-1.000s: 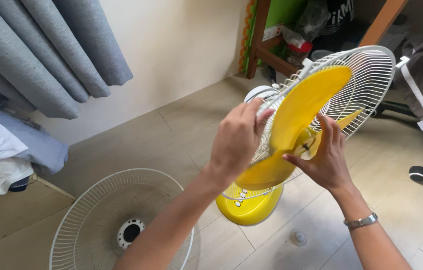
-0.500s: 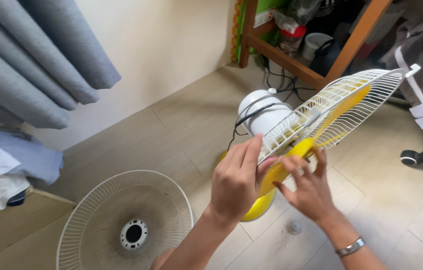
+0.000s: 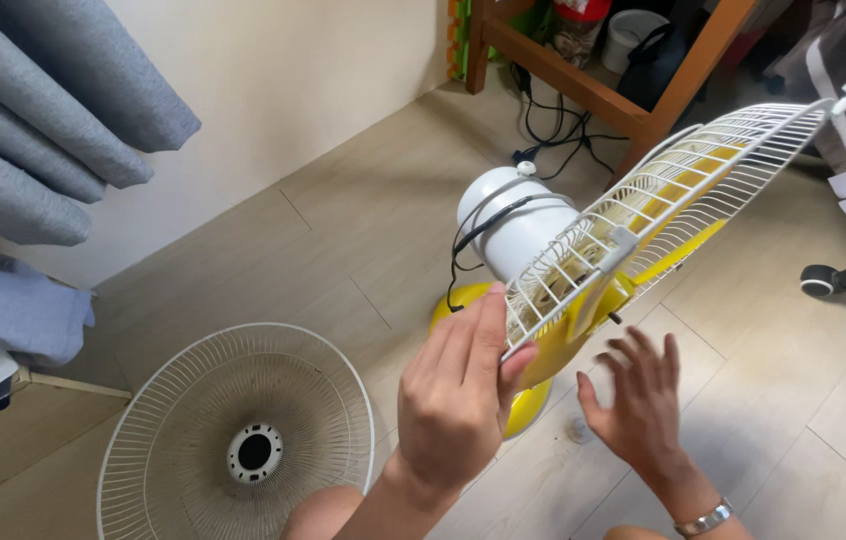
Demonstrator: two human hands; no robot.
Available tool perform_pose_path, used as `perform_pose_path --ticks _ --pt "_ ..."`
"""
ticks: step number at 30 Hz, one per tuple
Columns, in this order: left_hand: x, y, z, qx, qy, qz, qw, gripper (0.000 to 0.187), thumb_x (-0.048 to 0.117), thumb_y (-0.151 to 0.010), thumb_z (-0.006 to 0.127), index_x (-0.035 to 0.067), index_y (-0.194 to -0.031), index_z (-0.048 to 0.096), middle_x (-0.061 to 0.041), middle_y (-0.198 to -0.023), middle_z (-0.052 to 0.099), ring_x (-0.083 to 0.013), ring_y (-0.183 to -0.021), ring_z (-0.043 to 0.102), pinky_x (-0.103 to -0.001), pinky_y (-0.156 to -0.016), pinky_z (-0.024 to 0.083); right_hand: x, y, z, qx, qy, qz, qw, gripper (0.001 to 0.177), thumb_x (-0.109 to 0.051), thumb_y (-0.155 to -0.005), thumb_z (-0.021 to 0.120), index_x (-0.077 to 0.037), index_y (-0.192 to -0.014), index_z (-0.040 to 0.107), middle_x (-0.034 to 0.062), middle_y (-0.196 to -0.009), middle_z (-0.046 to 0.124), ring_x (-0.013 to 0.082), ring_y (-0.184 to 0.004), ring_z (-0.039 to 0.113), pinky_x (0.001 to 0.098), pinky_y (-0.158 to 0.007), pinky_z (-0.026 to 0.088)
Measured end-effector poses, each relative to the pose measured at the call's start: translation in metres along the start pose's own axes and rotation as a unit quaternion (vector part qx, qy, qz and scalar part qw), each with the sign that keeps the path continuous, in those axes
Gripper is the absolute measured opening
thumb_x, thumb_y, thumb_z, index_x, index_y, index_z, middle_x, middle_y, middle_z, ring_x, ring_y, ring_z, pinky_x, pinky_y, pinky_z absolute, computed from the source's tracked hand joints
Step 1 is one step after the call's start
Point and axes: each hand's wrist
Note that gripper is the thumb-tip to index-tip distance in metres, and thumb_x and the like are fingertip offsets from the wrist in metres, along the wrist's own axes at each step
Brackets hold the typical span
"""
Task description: The person disassembles a yellow electric fan by removing the front grille, unscrewing the blade hub, detaching the fan blades, and removing the rear grille. The components are placed on the floor.
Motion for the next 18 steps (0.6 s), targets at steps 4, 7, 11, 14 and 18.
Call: perform_pose_path --ticks 4,7,11,14,18 --pt "0.003 0.002 0.001 -0.003 0.011 0.001 1.0 0.044 0.019 -0.105 0.067 -0.015 -0.13 0.058 -0.024 -0.114 0.069 -0.0368 -0.099 0.069 -0.044 -0.085 0.058 0.0 -0.034 -0.02 0.051 -0.149 0.073 0.985 0.116 -0.027 -0.065 0.092 0.002 -0.153 0.023 0.0245 -0.147 0.036 0.042 -0.139 0.038 0.0512 -0.12 0.032" --pt "0.001 0.0 -0.001 -0.001 0.005 -0.011 1.0 0.044 0.019 -0.105 0.068 -0.015 -0.131 0.058 -0.023 -0.115 0.069 -0.0371 -0.1 0.07 -0.043 -0.085 0.058 -0.004 -0.059 -0.023 -0.004 -0.184 0.079 0.98 0.131 -0.03 -0.059 0.095 0.002 -0.155 0.012 0.0233 -0.153 0.028 0.0423 -0.141 0.037 0.0519 -0.119 0.035" --pt "0.005 0.001 -0.002 -0.005 0.015 -0.004 1.0 0.047 0.02 -0.106 0.067 -0.017 -0.132 0.056 -0.026 -0.116 0.068 -0.0382 -0.102 0.07 -0.044 -0.089 0.058 -0.012 -0.069 -0.018 -0.046 -0.373 0.192 0.907 0.131 -0.03 -0.066 0.091 -0.002 -0.16 0.004 0.0209 -0.164 0.024 0.0366 -0.147 0.039 0.0491 -0.115 0.044" --pt "0.005 0.002 -0.001 -0.006 0.021 0.001 1.0 0.047 0.021 -0.107 0.066 -0.017 -0.133 0.056 -0.026 -0.12 0.068 -0.0384 -0.105 0.07 -0.044 -0.091 0.058 -0.01 -0.062 -0.011 -0.042 -0.411 0.239 0.879 0.137 -0.033 -0.063 0.09 -0.005 -0.159 -0.002 0.019 -0.161 0.027 0.0324 -0.137 0.05 0.0462 -0.11 0.047" --pt "0.002 0.002 -0.001 -0.014 0.022 -0.004 1.0 0.048 0.023 -0.106 0.066 -0.016 -0.133 0.056 -0.025 -0.119 0.068 -0.0388 -0.105 0.07 -0.045 -0.091 0.058 0.005 -0.046 0.005 -0.008 -0.47 0.269 0.841 0.116 -0.041 -0.08 0.077 -0.007 -0.161 0.0 0.0156 -0.154 0.028 0.0287 -0.136 0.049 0.0434 -0.108 0.047"
Point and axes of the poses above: each hand's wrist, its own y-axis away from the middle knuckle, its own z-axis out of the palm, x = y × z
